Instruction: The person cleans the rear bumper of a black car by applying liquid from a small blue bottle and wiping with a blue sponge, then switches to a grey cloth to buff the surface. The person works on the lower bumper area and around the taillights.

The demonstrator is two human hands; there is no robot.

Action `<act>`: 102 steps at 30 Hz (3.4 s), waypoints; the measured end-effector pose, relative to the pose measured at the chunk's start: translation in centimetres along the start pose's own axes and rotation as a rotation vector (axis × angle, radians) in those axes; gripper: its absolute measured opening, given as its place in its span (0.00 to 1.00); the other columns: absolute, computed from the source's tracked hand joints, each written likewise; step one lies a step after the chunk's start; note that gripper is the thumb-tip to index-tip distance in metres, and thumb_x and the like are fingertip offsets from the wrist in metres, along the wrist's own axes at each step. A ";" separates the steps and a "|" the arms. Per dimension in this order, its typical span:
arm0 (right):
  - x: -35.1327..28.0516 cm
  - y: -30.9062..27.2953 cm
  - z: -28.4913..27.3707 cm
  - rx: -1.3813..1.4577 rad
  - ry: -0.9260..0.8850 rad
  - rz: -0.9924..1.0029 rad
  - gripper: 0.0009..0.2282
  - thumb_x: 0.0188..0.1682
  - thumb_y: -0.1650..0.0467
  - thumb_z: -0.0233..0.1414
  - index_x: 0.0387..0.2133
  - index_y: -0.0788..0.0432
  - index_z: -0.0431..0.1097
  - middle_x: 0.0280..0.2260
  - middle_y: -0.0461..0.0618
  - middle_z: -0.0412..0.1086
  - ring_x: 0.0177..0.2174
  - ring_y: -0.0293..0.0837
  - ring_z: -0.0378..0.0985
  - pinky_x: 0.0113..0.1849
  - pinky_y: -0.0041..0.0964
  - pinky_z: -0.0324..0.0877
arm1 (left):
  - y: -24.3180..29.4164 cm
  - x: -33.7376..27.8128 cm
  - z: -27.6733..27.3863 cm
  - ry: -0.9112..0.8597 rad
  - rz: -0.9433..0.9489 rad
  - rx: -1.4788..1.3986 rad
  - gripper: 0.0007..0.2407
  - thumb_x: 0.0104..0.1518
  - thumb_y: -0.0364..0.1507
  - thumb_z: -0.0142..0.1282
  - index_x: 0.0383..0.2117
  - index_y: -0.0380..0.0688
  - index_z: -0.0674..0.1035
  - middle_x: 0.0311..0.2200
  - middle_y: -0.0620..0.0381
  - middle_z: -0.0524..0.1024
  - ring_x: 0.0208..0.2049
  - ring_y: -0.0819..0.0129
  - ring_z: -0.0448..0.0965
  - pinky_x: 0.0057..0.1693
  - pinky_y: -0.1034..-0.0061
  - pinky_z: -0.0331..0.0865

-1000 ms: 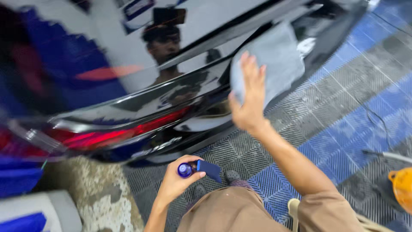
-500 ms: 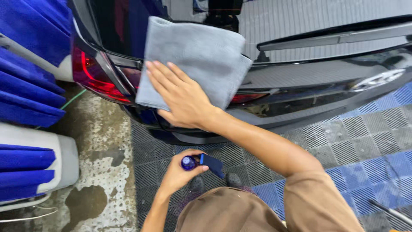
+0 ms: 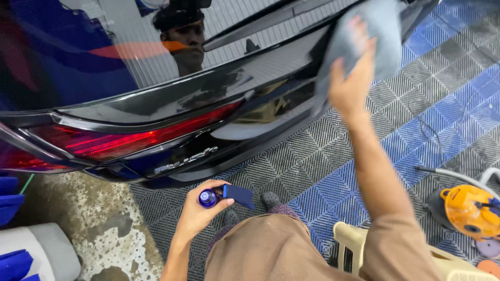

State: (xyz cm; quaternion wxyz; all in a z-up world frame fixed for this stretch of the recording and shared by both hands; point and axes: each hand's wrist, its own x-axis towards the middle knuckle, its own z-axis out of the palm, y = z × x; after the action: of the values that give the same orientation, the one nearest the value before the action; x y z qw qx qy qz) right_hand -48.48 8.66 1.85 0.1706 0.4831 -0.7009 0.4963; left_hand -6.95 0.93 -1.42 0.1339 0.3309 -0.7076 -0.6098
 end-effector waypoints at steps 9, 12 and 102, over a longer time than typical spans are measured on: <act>-7.7 -1.1 9.5 -0.084 -0.201 -0.251 0.35 0.53 0.64 0.50 0.70 0.72 0.45 0.72 0.68 0.39 0.71 0.70 0.37 0.68 0.67 0.29 | 0.7 -0.9 0.2 -0.010 -0.028 0.014 0.14 0.45 0.23 0.70 0.40 0.38 0.83 0.35 0.59 0.82 0.36 0.74 0.80 0.47 0.79 0.73; -9.1 -0.8 10.9 -0.353 -0.609 -0.313 0.38 0.40 0.61 0.52 0.64 0.68 0.50 0.67 0.67 0.45 0.66 0.69 0.48 0.63 0.70 0.37 | 0.8 -1.0 -0.2 0.004 0.051 0.023 0.15 0.45 0.24 0.70 0.40 0.38 0.83 0.37 0.58 0.83 0.39 0.73 0.81 0.49 0.78 0.73; -13.6 3.9 17.3 0.681 0.227 0.679 0.23 0.63 0.68 0.40 0.67 0.73 0.54 0.68 0.66 0.54 0.67 0.59 0.54 0.67 0.44 0.46 | 2.1 -0.5 1.5 -0.016 -0.025 0.122 0.15 0.44 0.24 0.70 0.40 0.37 0.84 0.34 0.56 0.82 0.36 0.73 0.80 0.46 0.78 0.72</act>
State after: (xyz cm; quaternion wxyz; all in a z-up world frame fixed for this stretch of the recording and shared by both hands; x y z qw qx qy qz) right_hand -41.17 0.80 -17.78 -0.0931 0.1986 -0.5937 0.7742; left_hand -8.09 2.54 0.39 0.1002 0.3422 -0.7405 -0.5697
